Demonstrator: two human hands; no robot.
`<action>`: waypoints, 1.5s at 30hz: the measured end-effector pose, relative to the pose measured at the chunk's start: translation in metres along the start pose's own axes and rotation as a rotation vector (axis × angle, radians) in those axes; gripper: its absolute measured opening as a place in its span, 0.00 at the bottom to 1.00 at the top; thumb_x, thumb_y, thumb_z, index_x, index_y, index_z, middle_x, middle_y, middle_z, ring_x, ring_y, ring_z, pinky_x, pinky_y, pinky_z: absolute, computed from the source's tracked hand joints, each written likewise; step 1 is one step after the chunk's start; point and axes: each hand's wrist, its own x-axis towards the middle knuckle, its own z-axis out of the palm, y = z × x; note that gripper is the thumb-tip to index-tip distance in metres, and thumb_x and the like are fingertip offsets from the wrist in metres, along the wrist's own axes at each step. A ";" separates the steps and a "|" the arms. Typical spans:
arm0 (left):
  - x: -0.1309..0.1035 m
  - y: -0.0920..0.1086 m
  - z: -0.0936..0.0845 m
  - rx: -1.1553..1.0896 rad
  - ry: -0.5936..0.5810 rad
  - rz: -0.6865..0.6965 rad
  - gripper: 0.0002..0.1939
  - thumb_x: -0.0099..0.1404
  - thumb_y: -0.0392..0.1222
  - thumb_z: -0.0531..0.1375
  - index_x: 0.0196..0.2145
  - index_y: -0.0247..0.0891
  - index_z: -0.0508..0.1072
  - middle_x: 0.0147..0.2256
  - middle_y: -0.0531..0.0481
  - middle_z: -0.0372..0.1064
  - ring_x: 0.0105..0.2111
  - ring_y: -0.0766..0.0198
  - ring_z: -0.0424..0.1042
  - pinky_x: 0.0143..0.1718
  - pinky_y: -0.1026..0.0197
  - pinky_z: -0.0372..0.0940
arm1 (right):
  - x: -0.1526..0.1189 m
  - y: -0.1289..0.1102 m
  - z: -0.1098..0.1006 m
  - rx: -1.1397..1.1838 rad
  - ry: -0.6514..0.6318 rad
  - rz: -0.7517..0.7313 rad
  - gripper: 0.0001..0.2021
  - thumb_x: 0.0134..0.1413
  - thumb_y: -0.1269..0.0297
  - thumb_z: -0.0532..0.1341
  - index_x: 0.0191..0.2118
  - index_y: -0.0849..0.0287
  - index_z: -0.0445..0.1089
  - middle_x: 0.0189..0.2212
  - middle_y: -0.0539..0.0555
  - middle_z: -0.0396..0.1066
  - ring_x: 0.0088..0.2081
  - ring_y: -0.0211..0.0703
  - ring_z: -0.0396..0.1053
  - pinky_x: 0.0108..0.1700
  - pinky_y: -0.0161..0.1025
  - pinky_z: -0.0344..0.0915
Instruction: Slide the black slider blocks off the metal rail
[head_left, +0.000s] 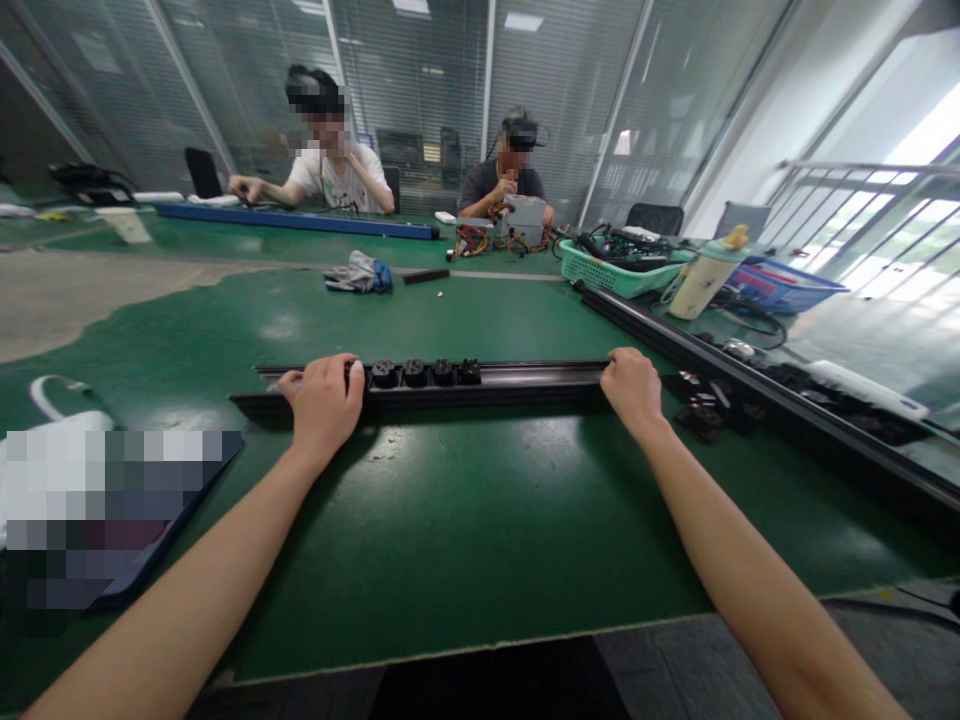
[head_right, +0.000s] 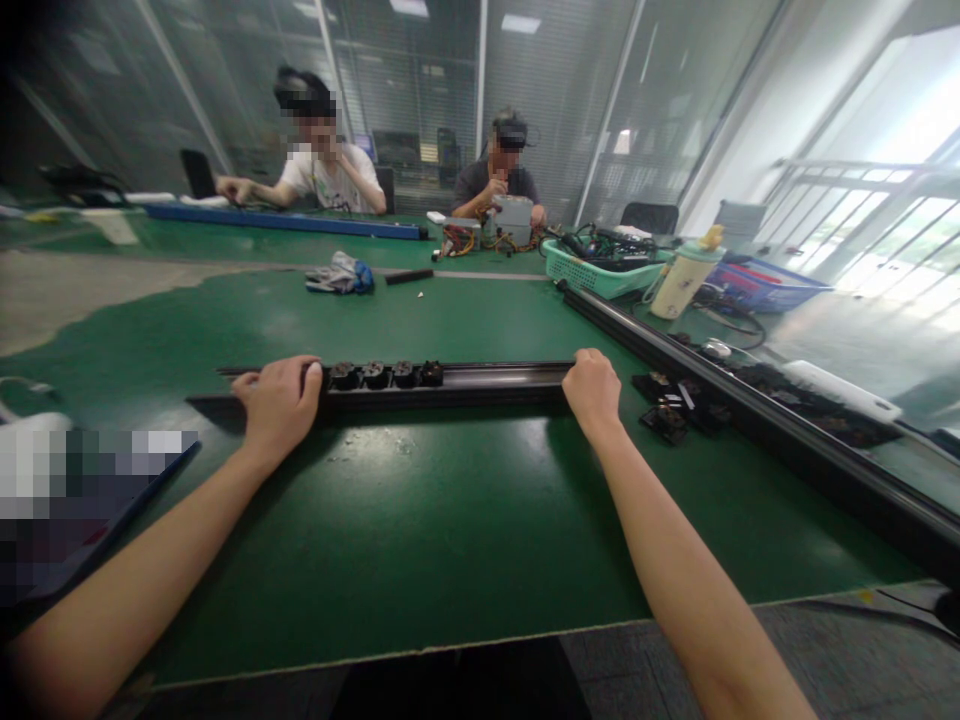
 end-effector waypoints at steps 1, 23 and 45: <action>0.000 0.000 0.000 -0.003 0.003 0.001 0.21 0.78 0.50 0.45 0.51 0.41 0.75 0.55 0.35 0.79 0.59 0.44 0.72 0.63 0.39 0.52 | 0.000 0.000 0.000 -0.001 0.001 0.001 0.22 0.66 0.76 0.50 0.55 0.66 0.78 0.54 0.68 0.77 0.52 0.56 0.75 0.52 0.45 0.68; 0.000 -0.001 0.000 -0.007 -0.007 -0.002 0.23 0.78 0.51 0.44 0.52 0.39 0.75 0.56 0.34 0.78 0.60 0.42 0.72 0.63 0.38 0.51 | 0.003 0.007 0.002 0.013 0.018 0.022 0.22 0.67 0.74 0.50 0.55 0.67 0.78 0.56 0.68 0.77 0.51 0.57 0.75 0.50 0.45 0.68; 0.000 0.001 -0.002 -0.015 -0.006 0.006 0.22 0.77 0.51 0.45 0.51 0.40 0.75 0.55 0.34 0.78 0.59 0.43 0.71 0.62 0.38 0.52 | 0.006 0.015 0.001 0.017 0.022 0.065 0.22 0.67 0.73 0.50 0.56 0.66 0.78 0.57 0.69 0.76 0.51 0.57 0.76 0.51 0.46 0.68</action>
